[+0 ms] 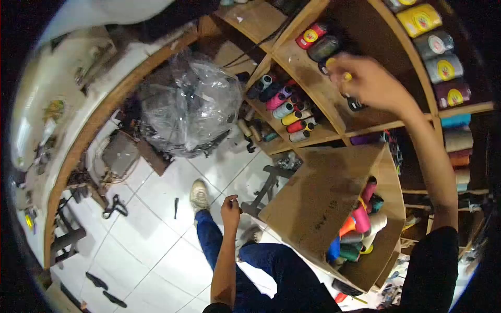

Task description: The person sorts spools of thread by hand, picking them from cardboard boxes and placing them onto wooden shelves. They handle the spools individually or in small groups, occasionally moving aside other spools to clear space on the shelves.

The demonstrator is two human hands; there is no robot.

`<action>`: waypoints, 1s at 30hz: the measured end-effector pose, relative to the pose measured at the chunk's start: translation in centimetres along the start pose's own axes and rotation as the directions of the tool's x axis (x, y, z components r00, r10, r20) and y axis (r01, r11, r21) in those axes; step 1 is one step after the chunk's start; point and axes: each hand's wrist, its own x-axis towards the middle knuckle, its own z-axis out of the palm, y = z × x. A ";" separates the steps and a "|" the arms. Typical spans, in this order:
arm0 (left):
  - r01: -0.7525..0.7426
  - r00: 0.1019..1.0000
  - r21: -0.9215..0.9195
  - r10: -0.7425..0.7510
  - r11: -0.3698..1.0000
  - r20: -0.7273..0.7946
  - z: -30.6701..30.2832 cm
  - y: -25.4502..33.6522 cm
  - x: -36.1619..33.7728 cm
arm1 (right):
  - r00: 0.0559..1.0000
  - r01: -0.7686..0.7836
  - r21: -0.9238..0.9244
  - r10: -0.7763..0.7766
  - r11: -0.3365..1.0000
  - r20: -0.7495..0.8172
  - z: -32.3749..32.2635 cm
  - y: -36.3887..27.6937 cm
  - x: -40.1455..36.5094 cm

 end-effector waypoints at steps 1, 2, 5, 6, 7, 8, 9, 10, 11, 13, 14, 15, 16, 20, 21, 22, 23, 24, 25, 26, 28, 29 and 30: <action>-0.054 0.998 -0.015 0.053 0.998 -0.035 -0.5 1.3 -1.3 | 0.987 0.040 0.077 -0.052 0.996 0.153 -0.5 -2.1 -3.0; -0.020 0.996 0.041 0.024 0.999 -0.088 -0.9 4.1 -3.4 | 0.962 0.095 0.049 -0.104 0.994 0.254 -0.4 -3.0 -6.6; -0.121 0.981 0.052 0.127 0.991 -0.145 -2.6 8.1 -8.4 | 0.868 -0.136 0.206 0.016 0.969 0.496 -3.4 -7.5 -16.8; -0.147 0.975 0.124 0.165 0.981 -0.148 -3.5 9.0 -9.6 | 0.831 -0.230 0.247 0.059 0.941 0.553 -4.4 -8.1 -19.6; -0.154 0.972 0.089 0.167 0.984 -0.166 -4.1 9.7 -10.9 | 0.856 -0.189 0.319 -0.003 0.929 0.517 -4.4 -7.5 -23.3; -0.185 0.964 0.139 0.207 0.973 -0.167 -4.5 11.7 -13.1 | 0.873 -0.160 0.278 0.005 0.947 0.488 -4.4 -6.9 -27.2; -0.212 0.957 0.194 0.244 0.958 -0.159 -4.9 13.7 -15.0 | 0.881 -0.238 0.306 0.072 0.922 0.467 -4.8 -7.0 -30.5; -0.288 0.930 0.240 0.331 0.927 -0.162 -5.3 14.9 -16.5 | 0.882 -0.319 0.339 0.146 0.885 0.449 -5.3 -7.4 -33.9; -0.339 0.910 0.245 0.383 0.908 -0.162 -5.8 15.2 -17.5 | 0.872 -0.399 0.370 0.222 0.839 0.435 -5.7 -7.7 -37.3; -0.334 0.907 0.194 0.370 0.922 -0.199 -5.0 18.7 -21.5 | 0.852 -0.513 0.504 0.342 0.695 0.397 -5.0 -7.8 -43.9; -0.384 0.894 0.176 0.413 0.906 -0.174 -4.4 19.8 -23.4 | 0.830 -0.557 0.561 0.400 0.612 0.389 -4.1 -7.8 -47.0; -0.390 0.897 0.138 0.409 0.911 -0.168 -3.9 20.5 -24.7 | 0.797 -0.591 0.624 0.491 0.512 0.353 -2.2 -7.9 -50.2; -0.412 0.889 0.161 0.435 0.897 -0.145 -3.2 21.3 -26.0 | 0.743 -0.611 0.687 0.584 0.394 0.326 0.6 -8.3 -53.2; -0.503 0.858 0.191 0.514 0.843 -0.013 3.8 25.5 -30.7 | 0.666 -0.578 0.692 0.740 0.433 0.092 2.9 -13.2 -56.9; -0.552 0.834 0.098 0.547 0.828 0.070 5.4 25.6 -30.9 | 0.581 -0.558 0.788 0.800 0.260 0.147 1.6 -15.3 -56.5; -0.598 0.800 0.102 0.584 0.795 0.134 7.3 26.4 -30.9 | 0.556 -0.534 0.836 0.798 0.130 0.231 4.0 -15.8 -57.2; -0.634 0.767 0.100 0.609 0.767 0.202 9.7 26.8 -31.6 | 0.564 -0.597 0.763 0.807 0.249 0.178 4.3 -17.0 -57.0; -0.682 0.704 0.068 0.628 0.728 0.332 11.9 27.6 -32.9 | 0.598 -0.589 0.760 0.781 0.274 0.181 3.8 -18.0 -56.8; -0.723 0.623 0.019 0.640 0.690 0.450 14.0 28.5 -33.9 | 0.556 -0.484 0.842 0.827 0.240 0.083 3.7 -19.6 -56.9; -0.745 0.595 0.054 0.625 0.665 0.505 15.9 28.4 -34.2 | 0.547 -0.452 0.852 0.837 0.265 0.029 4.3 -20.2 -57.3; -0.759 0.501 0.052 0.532 0.649 0.682 18.7 28.8 -35.5 | 0.476 -0.419 0.875 0.879 0.241 -0.014 5.7 -21.8 -59.1; -0.759 0.443 0.001 0.516 0.651 0.733 20.7 28.3 -36.2 | 0.413 -0.405 0.895 0.911 0.186 -0.002 6.6 -21.8 -60.5; -0.758 0.421 0.014 0.474 0.652 0.773 22.5 27.8 -37.0 | 0.364 -0.389 0.903 0.931 0.181 -0.029 7.6 -22.0 -62.1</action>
